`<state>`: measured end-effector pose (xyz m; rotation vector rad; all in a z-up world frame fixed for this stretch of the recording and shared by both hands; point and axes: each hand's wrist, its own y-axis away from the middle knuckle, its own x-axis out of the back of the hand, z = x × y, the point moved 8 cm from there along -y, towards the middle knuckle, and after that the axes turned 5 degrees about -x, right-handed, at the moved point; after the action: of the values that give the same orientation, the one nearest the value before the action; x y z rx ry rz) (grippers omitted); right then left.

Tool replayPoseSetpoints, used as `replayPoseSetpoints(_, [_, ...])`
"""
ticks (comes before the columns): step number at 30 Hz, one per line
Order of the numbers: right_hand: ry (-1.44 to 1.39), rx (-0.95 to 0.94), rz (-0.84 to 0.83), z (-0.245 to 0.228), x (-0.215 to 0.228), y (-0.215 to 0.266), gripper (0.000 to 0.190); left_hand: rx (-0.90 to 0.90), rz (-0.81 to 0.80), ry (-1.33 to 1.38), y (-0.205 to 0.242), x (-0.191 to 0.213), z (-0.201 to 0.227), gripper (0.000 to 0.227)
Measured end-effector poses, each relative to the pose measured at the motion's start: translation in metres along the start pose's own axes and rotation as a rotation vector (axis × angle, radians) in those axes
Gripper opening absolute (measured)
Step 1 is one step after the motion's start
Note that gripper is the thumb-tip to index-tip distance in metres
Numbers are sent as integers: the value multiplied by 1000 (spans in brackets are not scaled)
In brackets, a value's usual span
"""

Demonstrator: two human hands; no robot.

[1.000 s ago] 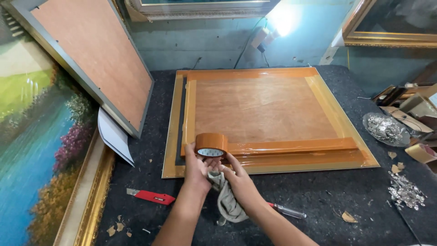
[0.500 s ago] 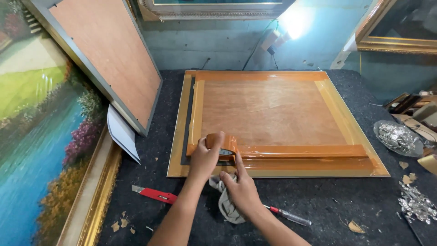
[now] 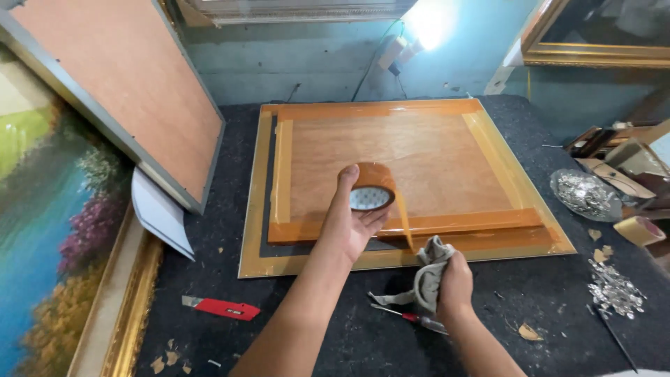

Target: Applying adhesive tape to the back edges of a picture frame to seal it, then smoothing the tape with a cloth.

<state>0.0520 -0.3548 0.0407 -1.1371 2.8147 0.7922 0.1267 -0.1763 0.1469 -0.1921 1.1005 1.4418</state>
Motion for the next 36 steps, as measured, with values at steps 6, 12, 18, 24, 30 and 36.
replayPoseSetpoints(6, [-23, 27, 133, -20, 51, -31, 29, 42, -376, 172, 17, -90, 3, 88])
replayPoseSetpoints(12, [-36, 30, 262, -22, 95, -49, 36, 61, -351, 264, 14, -84, 14, 82])
replayPoseSetpoints(18, [-27, 9, 366, -25, 115, -68, 45, -52, -140, 258, -11, 0, 41, 82])
replayPoseSetpoints(24, [221, 65, 349, -66, 87, -37, 46, -325, 163, -99, -20, 110, 54, 81])
replayPoseSetpoints(30, [496, 172, 330, -41, 120, -115, 40, -515, 427, -340, -18, 165, 37, 81])
replayPoseSetpoints(36, [833, 264, 333, -70, 127, -119, 46, -767, 592, -604, -2, 157, 35, 74])
